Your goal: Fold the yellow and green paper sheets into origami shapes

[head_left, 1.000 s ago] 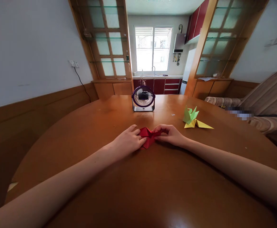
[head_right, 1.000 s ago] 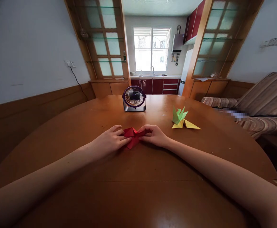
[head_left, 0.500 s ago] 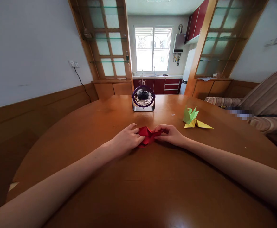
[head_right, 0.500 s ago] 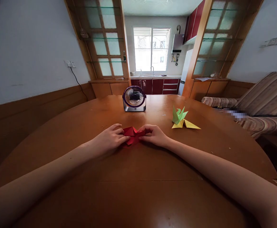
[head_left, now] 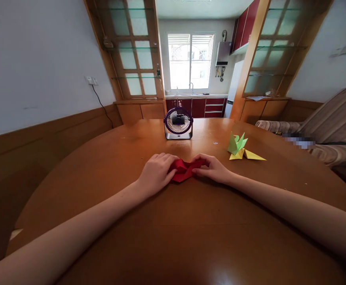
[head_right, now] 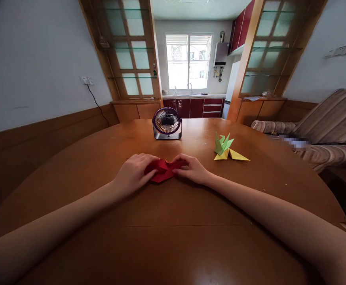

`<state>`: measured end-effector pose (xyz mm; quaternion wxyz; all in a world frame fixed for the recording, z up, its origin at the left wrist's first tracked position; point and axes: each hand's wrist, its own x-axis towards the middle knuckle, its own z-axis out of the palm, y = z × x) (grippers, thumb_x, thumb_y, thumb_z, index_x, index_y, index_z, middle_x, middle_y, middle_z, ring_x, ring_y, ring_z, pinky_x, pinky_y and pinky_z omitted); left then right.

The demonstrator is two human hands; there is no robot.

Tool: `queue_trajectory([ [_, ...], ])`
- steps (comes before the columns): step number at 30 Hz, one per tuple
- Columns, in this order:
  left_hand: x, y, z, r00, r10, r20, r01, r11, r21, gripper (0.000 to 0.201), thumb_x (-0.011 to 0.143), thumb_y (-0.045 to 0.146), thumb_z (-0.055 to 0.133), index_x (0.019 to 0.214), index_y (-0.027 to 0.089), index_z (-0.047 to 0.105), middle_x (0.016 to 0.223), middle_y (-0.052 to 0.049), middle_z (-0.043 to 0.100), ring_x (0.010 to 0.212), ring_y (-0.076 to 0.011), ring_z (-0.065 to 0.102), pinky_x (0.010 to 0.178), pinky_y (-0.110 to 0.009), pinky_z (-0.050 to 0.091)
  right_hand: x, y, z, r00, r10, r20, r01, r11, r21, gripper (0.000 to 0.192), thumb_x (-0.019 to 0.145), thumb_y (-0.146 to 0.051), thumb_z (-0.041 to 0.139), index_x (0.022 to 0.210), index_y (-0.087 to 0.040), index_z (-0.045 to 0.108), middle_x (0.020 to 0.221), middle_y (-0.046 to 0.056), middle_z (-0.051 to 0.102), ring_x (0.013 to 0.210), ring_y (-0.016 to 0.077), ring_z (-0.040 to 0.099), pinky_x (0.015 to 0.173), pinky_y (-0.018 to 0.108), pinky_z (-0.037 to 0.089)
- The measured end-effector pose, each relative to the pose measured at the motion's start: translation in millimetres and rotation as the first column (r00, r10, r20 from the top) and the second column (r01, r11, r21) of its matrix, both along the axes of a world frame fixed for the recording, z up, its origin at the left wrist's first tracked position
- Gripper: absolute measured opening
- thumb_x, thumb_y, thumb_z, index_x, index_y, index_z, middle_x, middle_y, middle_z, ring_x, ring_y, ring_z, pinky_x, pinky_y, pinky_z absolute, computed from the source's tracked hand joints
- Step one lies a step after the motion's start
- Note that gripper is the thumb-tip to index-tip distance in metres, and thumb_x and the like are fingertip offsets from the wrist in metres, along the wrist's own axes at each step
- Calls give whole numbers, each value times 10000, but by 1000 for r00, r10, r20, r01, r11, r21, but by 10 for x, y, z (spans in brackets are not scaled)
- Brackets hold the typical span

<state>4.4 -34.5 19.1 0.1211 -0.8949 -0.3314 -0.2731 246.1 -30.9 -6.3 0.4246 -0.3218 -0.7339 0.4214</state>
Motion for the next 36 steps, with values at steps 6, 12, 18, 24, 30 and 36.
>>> queue_trajectory([
  [6, -35, 65, -11, 995, -69, 67, 66, 997, 40, 245, 976, 319, 466, 1135, 178, 587, 1155, -95, 633, 1027, -232, 606, 866, -372, 500, 5, 37, -34, 998, -36, -51, 35, 999, -24, 238, 725, -275, 748, 894, -180, 609, 903, 21, 675, 840, 155, 657, 842, 360, 543],
  [12, -110, 161, -9, 992, -124, 21, 124, 992, -19, 344, 972, 458, 454, 1067, 181, 636, 1060, -90, 669, 968, -233, 619, 858, -379, 484, 32, 40, -42, 994, -94, -50, 91, 994, -61, 246, 719, -298, 743, 884, -174, 609, 823, 11, 663, 724, 138, 617, 680, 293, 522],
  [18, -132, 183, -55, 991, -133, -5, 133, 991, -28, 439, 877, 573, 570, 1026, 171, 664, 995, -85, 682, 906, -243, 624, 819, -385, 470, 55, 86, -52, 985, -169, -33, 169, 985, 19, 240, 707, -291, 731, 877, -161, 624, 807, 15, 650, 708, 140, 586, 634, 275, 478],
  [24, -83, 162, -103, 999, -14, 47, 21, 988, -154, 327, 941, 440, 511, 1084, 177, 641, 1034, -77, 681, 944, -231, 624, 859, -380, 477, 54, 78, -41, 974, -227, 10, 227, 973, 35, 398, 715, -258, 697, 1074, -180, 542, 727, -24, 592, 633, 129, 559, 566, 252, 451],
  [30, -75, 207, -203, 995, 61, 83, -37, 961, -274, 375, 941, 420, 516, 1219, 174, 573, 1179, -86, 648, 1060, -240, 611, 921, -380, 479, 68, 96, -78, 919, -357, 168, 325, 927, 190, 490, 744, -219, 662, 1206, -187, 499, 759, -15, 569, 611, 129, 546, 557, 259, 465],
  [36, -61, 221, -233, 998, 59, -15, -61, 977, -204, 371, 973, 356, 455, 1286, 179, 550, 1160, -97, 633, 1066, -248, 591, 942, -410, 465, 39, 10, -38, 841, -464, 277, 254, 791, 556, 365, 785, -112, 584, 1144, -179, 595, 1226, 138, 566, 1120, 268, 569, 932, 459, 489],
])
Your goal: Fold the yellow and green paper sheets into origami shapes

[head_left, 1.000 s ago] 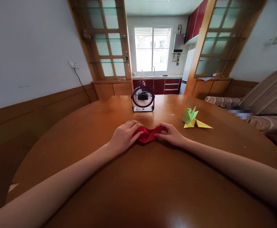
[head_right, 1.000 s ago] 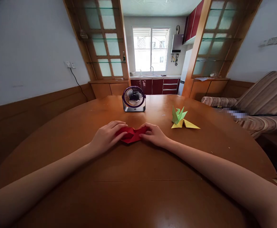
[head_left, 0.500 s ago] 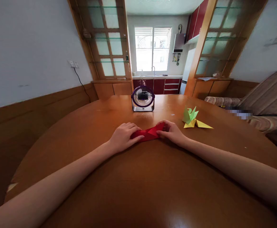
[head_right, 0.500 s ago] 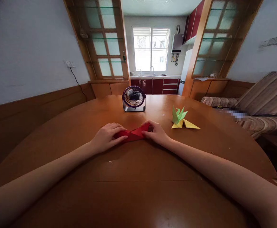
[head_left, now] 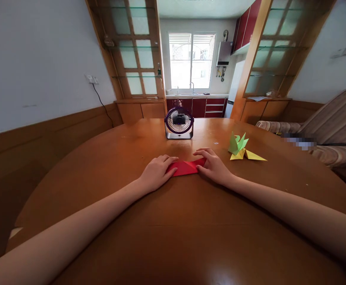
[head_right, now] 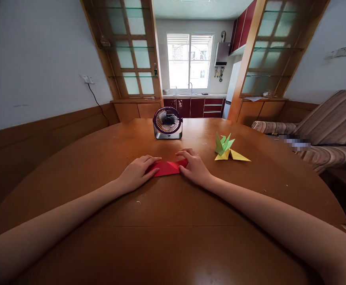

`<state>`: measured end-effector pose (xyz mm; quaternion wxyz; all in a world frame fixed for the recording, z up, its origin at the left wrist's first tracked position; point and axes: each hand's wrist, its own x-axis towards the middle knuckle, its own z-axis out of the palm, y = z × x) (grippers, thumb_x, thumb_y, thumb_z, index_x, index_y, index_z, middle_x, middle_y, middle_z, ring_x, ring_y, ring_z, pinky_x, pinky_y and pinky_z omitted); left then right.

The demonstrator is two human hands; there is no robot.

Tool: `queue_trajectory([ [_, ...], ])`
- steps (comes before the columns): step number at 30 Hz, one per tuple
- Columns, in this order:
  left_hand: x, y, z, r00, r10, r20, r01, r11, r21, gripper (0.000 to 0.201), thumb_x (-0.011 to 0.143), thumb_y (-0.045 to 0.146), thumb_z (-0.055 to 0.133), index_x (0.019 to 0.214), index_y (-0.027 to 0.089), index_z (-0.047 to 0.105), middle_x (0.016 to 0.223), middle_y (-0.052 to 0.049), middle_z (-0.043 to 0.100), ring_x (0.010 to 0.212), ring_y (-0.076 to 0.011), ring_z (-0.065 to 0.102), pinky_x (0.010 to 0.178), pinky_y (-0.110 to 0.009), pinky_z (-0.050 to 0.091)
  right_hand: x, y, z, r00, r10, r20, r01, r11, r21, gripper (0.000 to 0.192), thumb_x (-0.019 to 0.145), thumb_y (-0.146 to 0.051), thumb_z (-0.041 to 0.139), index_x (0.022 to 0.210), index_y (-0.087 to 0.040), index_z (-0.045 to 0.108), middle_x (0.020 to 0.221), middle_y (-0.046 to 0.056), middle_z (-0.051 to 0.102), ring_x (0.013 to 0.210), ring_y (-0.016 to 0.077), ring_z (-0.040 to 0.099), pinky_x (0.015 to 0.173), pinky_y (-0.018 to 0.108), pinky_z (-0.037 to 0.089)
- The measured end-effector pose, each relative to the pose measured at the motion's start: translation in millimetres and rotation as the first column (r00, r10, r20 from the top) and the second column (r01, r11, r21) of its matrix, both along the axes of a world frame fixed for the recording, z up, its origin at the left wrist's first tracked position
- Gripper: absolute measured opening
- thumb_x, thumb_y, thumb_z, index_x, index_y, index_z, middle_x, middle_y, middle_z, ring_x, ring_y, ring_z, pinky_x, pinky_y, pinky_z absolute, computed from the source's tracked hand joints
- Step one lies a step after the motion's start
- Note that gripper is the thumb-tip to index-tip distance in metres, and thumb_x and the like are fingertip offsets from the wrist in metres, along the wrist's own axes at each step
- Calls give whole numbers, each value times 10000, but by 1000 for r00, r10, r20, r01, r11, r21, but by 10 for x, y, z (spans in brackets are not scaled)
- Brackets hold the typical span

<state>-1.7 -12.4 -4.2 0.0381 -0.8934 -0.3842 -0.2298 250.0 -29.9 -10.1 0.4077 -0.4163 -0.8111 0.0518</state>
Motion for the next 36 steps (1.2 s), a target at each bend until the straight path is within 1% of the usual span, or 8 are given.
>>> queue_trajectory([
  [3, 8, 1, 0, 999, 2, -48, -1, 1000, 25, 366, 989, 342, 413, 1282, 200, 581, 1175, -95, 622, 1056, -242, 590, 935, -406, 469, -34, -52, 17, 974, 73, 215, -108, 982, 155, 426, 807, -37, 503, 1184, -200, 617, 1336, 123, 546, 1234, 272, 511, 1045, 505, 406],
  [7, 3, 20, -23, 995, 30, -96, -28, 999, 26, 381, 998, 347, 382, 1263, 219, 625, 1243, -100, 603, 1120, -253, 573, 965, -420, 458, -53, -60, -3, 902, 188, 389, -253, 960, 123, 403, 849, -38, 453, 1150, -199, 667, 1161, 97, 681, 1048, 229, 632, 936, 439, 506],
  [10, -11, 37, -44, 991, 60, -123, -59, 998, 9, 401, 1005, 363, 354, 1270, 241, 629, 1297, -97, 585, 1174, -261, 556, 993, -438, 444, -48, -44, -19, 913, 178, 367, -218, 973, 70, 344, 876, -90, 470, 1128, -160, 694, 1110, 118, 704, 974, 229, 663, 863, 401, 545],
  [14, -19, 43, -45, 987, 70, -143, -73, 997, -14, 433, 1009, 395, 328, 1287, 232, 619, 1399, -97, 527, 1264, -274, 507, 1050, -452, 408, -42, -36, -10, 913, 186, 363, -212, 977, 34, 336, 870, -101, 491, 1114, -165, 713, 1117, 116, 707, 1000, 233, 661, 898, 415, 532],
  [18, 3, 11, -25, 986, -38, -161, 34, 999, -26, 493, 1025, 397, 274, 1378, 161, 523, 1521, -113, 376, 1398, -254, 359, 1160, -444, 267, -35, -30, 5, 904, 199, 378, -220, 975, 11, 344, 857, -89, 501, 1117, -165, 714, 1132, 116, 701, 1026, 239, 654, 921, 425, 520],
  [22, 39, -55, -7, 954, -230, -191, 189, 959, -211, 621, 1015, 513, 260, 1512, 141, 279, 1586, -103, 199, 1472, -212, 173, 1207, -408, 147, -26, -17, -4, 899, 231, 371, -257, 966, 20, 353, 847, -79, 500, 1119, -159, 708, 1130, 124, 696, 1026, 231, 655, 928, 414, 519],
  [26, 55, -96, 25, 925, -284, -253, 173, 906, -386, 790, 971, 630, 269, 1541, 100, 133, 1598, -123, 71, 1486, -225, 49, 1214, -397, 84, -15, -32, -8, 918, 211, 337, -252, 964, 82, 293, 836, -93, 522, 1038, -155, 725, 1054, 117, 700, 943, 214, 660, 867, 380, 535],
  [36, 44, -103, 43, 923, -315, -220, 212, 895, -393, 816, 930, 673, 351, 1549, 189, 131, 1599, -103, 82, 1484, -253, 55, 1206, -430, 84, -24, -116, 90, 830, 223, 512, -321, 941, 110, 290, 897, -185, 491, 1092, -167, 705, 963, 100, 668, 868, 203, 615, 820, 359, 507],
])
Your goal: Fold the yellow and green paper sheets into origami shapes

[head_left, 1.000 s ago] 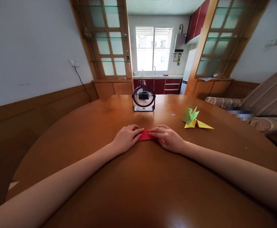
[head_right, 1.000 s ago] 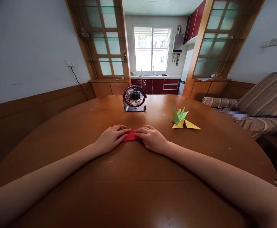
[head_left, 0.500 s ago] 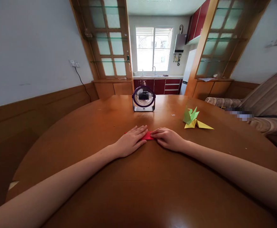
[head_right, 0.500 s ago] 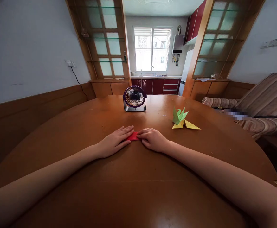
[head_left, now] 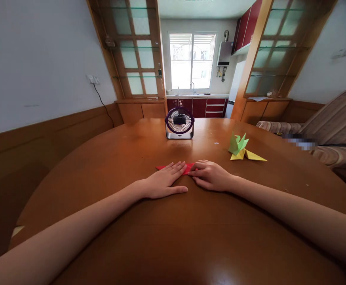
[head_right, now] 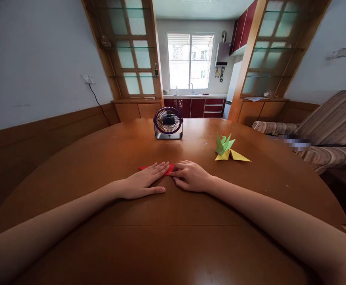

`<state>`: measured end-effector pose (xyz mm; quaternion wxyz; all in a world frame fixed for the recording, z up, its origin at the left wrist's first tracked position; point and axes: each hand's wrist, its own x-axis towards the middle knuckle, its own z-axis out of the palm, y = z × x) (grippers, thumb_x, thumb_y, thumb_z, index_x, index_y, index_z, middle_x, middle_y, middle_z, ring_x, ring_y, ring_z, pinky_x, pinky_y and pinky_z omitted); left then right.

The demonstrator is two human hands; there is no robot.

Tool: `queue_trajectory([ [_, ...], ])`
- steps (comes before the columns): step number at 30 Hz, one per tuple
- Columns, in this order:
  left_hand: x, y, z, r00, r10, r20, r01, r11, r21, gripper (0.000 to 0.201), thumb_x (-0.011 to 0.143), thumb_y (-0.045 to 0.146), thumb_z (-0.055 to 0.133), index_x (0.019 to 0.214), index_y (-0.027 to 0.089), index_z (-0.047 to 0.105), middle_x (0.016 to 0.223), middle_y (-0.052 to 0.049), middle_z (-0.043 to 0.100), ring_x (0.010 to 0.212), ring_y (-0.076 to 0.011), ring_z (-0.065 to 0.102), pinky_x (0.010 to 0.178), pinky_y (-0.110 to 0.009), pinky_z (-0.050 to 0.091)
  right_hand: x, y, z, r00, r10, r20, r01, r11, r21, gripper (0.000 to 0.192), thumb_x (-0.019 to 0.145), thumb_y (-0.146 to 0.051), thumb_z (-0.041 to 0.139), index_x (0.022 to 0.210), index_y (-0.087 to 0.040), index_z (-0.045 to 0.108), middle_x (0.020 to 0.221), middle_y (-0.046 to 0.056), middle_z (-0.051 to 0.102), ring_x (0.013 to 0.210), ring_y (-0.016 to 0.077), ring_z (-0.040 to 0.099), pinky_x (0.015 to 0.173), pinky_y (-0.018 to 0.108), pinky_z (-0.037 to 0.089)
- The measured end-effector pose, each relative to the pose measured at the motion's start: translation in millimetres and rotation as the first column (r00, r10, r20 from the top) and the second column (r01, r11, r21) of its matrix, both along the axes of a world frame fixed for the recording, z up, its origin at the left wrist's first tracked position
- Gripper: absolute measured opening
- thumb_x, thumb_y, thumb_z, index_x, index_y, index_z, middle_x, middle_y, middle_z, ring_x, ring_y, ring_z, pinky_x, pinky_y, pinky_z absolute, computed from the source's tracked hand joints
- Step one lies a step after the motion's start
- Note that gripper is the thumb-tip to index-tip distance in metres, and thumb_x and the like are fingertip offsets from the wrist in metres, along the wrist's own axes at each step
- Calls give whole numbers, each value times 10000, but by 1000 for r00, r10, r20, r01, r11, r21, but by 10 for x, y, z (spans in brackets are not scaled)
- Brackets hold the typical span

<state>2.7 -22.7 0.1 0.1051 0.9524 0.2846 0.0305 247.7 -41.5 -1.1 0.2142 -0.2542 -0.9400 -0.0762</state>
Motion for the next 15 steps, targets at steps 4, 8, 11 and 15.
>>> queue_trajectory([
  [4, -1, 3, 1, 999, -25, 28, 25, 1000, 15, 799, 915, 663, 415, 1542, 228, 181, 1598, -81, 114, 1481, -267, 68, 1206, -449, 95, -8, -10, 46, 999, 9, 43, -8, 1000, -18, 289, 893, -178, 491, 1085, -175, 707, 956, 91, 657, 854, 193, 600, 809, 343, 496],
  [8, -3, -3, 8, 1000, -17, 24, 17, 1000, 19, 796, 908, 667, 427, 1536, 230, 208, 1596, -85, 121, 1480, -270, 85, 1205, -449, 106, 24, -12, 54, 999, -12, 34, 12, 1000, 12, 251, 902, -195, 486, 946, -152, 730, 852, 86, 647, 760, 179, 580, 738, 318, 479],
  [11, -13, -11, 8, 999, -25, 20, 25, 999, 20, 797, 905, 670, 432, 1537, 243, 200, 1599, -84, 102, 1479, -278, 76, 1204, -465, 100, 64, 2, 46, 1000, -24, 6, 24, 1000, 19, 274, 915, -211, 479, 792, -146, 714, 761, 74, 627, 678, 163, 550, 681, 301, 456],
  [15, -22, -29, 24, 1000, -14, -2, 14, 1000, -5, 801, 899, 681, 428, 1537, 259, 188, 1601, -78, 54, 1478, -286, 27, 1203, -482, 84, 108, 41, 28, 1000, 18, -23, -19, 1000, -12, 310, 935, -236, 474, 725, -153, 686, 757, 69, 629, 675, 153, 544, 688, 297, 453],
])
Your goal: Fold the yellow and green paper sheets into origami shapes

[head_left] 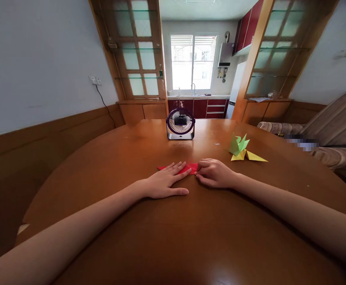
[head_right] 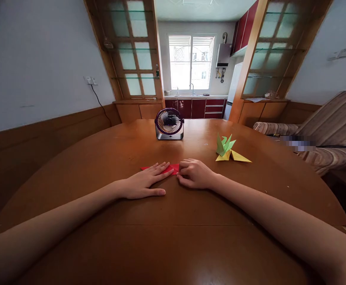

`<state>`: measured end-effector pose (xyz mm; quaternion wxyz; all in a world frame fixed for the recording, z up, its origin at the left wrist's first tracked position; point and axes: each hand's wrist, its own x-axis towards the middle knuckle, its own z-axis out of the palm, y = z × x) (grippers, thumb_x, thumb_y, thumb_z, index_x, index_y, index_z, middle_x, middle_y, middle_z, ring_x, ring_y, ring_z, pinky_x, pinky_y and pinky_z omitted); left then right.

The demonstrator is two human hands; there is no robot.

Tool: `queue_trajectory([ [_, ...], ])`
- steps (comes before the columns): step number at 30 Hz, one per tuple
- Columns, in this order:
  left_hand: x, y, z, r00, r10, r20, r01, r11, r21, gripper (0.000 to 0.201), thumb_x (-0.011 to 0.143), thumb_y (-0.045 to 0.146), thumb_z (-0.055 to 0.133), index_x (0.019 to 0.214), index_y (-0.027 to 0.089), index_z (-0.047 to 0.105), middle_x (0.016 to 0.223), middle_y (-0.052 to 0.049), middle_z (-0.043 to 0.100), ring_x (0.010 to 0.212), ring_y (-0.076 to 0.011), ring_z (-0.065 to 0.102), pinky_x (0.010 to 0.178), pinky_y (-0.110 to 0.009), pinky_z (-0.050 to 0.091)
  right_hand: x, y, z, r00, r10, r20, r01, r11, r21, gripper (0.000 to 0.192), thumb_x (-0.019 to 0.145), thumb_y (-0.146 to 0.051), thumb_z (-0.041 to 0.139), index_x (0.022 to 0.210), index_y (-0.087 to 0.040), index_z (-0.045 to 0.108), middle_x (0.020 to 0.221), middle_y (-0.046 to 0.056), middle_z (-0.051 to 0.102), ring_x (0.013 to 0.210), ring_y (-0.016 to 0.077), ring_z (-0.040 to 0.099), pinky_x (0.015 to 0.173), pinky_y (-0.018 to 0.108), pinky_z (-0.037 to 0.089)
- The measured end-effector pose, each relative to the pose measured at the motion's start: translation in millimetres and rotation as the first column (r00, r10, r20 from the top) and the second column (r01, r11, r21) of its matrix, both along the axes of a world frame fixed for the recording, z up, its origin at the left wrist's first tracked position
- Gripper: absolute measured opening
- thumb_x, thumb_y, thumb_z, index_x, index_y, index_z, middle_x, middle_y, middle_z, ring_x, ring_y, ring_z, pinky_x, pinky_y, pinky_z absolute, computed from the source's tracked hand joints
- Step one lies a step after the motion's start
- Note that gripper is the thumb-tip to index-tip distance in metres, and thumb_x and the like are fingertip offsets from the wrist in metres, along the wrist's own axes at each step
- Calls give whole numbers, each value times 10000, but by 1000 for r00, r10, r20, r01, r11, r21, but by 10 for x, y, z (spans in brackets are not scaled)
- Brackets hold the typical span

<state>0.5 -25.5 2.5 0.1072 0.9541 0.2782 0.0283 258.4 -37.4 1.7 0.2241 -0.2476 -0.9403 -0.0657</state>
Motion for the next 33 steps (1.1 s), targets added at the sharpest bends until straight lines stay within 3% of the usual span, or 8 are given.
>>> queue_trajectory([
  [10, 1, -21, 18, 1000, 3, 20, -3, 1000, -5, 722, 897, 645, 482, 1507, 324, 268, 1595, -50, 84, 1470, -297, 51, 1198, -514, 115, 50, 78, -23, 997, 36, -72, -42, 995, -87, 332, 939, -229, 464, 681, -155, 659, 773, 75, 629, 689, 155, 562, 696, 299, 471],
  [14, -23, -6, 66, 997, -4, 72, 5, 1000, -18, 622, 918, 584, 505, 1475, 375, 324, 1584, -12, 157, 1466, -286, 120, 1191, -515, 166, 64, 81, -22, 992, 39, -118, -53, 991, -120, 345, 940, -236, 460, 669, -158, 659, 779, 78, 643, 680, 152, 570, 677, 296, 480],
  [20, -192, 113, 163, 991, -5, 132, 28, 984, -174, 405, 985, 505, 422, 1360, 383, 512, 1548, 13, 279, 1450, -242, 225, 1184, -485, 218, 77, 76, -45, 988, 33, -153, -54, 990, -132, 381, 940, -225, 457, 608, -157, 631, 786, 90, 653, 668, 147, 576, 657, 296, 485],
  [26, -280, 204, 219, 979, 69, 191, -2, 945, -327, 385, 960, 558, 439, 1176, 342, 673, 1488, 11, 398, 1427, -235, 294, 1169, -476, 251, 97, 65, -43, 980, 34, -195, -71, 980, -184, 352, 930, -227, 479, 626, -163, 645, 834, 88, 677, 728, 151, 614, 697, 299, 509],
  [33, -378, 280, 279, 983, 78, 164, -18, 941, -337, 386, 953, 559, 446, 1005, 320, 745, 1452, 5, 461, 1413, -221, 332, 1152, -442, 280, 141, 80, -58, 977, 35, -209, -83, 970, -227, 340, 936, -236, 487, 660, -157, 669, 848, 87, 683, 735, 146, 632, 691, 292, 520],
])
